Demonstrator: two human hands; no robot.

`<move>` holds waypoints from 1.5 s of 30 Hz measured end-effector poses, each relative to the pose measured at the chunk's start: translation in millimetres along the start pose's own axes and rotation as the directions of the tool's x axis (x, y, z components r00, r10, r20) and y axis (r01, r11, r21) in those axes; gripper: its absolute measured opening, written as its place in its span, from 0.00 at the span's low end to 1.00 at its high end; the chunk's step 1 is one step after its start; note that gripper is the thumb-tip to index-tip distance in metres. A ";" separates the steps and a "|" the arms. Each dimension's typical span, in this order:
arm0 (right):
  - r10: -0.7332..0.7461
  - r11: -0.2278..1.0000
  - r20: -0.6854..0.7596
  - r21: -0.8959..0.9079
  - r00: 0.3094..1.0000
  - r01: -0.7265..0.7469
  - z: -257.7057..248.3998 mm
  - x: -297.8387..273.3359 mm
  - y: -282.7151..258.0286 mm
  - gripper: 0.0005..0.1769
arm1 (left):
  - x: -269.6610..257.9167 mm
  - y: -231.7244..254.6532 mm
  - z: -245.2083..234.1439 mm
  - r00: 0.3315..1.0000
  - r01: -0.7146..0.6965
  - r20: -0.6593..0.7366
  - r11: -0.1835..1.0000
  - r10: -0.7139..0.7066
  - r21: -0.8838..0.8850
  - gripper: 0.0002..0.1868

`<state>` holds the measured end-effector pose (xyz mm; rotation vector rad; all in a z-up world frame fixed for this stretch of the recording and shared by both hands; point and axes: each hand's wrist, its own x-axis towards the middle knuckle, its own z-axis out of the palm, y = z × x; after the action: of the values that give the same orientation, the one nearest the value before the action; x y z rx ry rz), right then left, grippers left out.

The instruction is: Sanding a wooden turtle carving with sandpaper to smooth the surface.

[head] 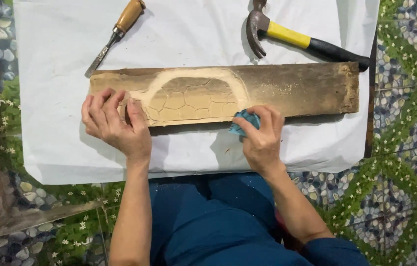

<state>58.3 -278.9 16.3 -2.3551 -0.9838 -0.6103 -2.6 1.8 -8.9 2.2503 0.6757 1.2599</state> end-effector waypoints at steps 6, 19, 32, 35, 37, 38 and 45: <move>0.015 0.999 -0.012 -0.032 1.000 -0.015 5.2 -2.0 3.0 0.17 | 0.8 1.8 -0.6 1.000 -0.001 -0.002 1.000 0.001 0.011 0.08; -0.008 0.999 -0.012 -0.039 1.000 0.008 4.0 -6.1 20.3 0.16 | -0.1 -1.4 0.5 1.000 -0.022 0.001 0.999 0.022 0.033 0.10; -0.118 0.987 -0.042 -0.114 0.992 0.113 -0.1 -7.8 20.8 0.12 | -1.1 -4.4 1.0 1.000 -0.024 0.001 0.999 0.024 0.035 0.08; -0.133 0.988 -0.100 -0.089 0.986 0.125 -4.8 -4.1 14.7 0.12 | -2.1 -6.5 1.3 1.000 -0.027 0.000 0.999 0.027 0.041 0.07; -0.182 0.982 -0.104 -0.071 0.978 0.175 3.6 1.5 7.5 0.13 | -1.8 -3.9 0.6 1.000 -0.029 0.006 0.999 0.029 0.030 0.08; -0.235 0.972 -0.115 -0.055 0.965 0.230 8.2 4.7 2.9 0.14 | -0.6 -3.0 -0.8 0.999 -0.032 0.005 0.999 0.032 0.018 0.08; -0.199 0.970 -0.065 -0.157 0.978 0.187 -11.6 1.6 24.5 0.14 | 0.0 -3.8 -0.4 0.999 -0.040 -0.006 0.999 0.040 0.015 0.08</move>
<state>75.2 -300.0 19.3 -2.3590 -1.1763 -0.8753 -3.6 4.8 -11.0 2.2829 0.6475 1.2859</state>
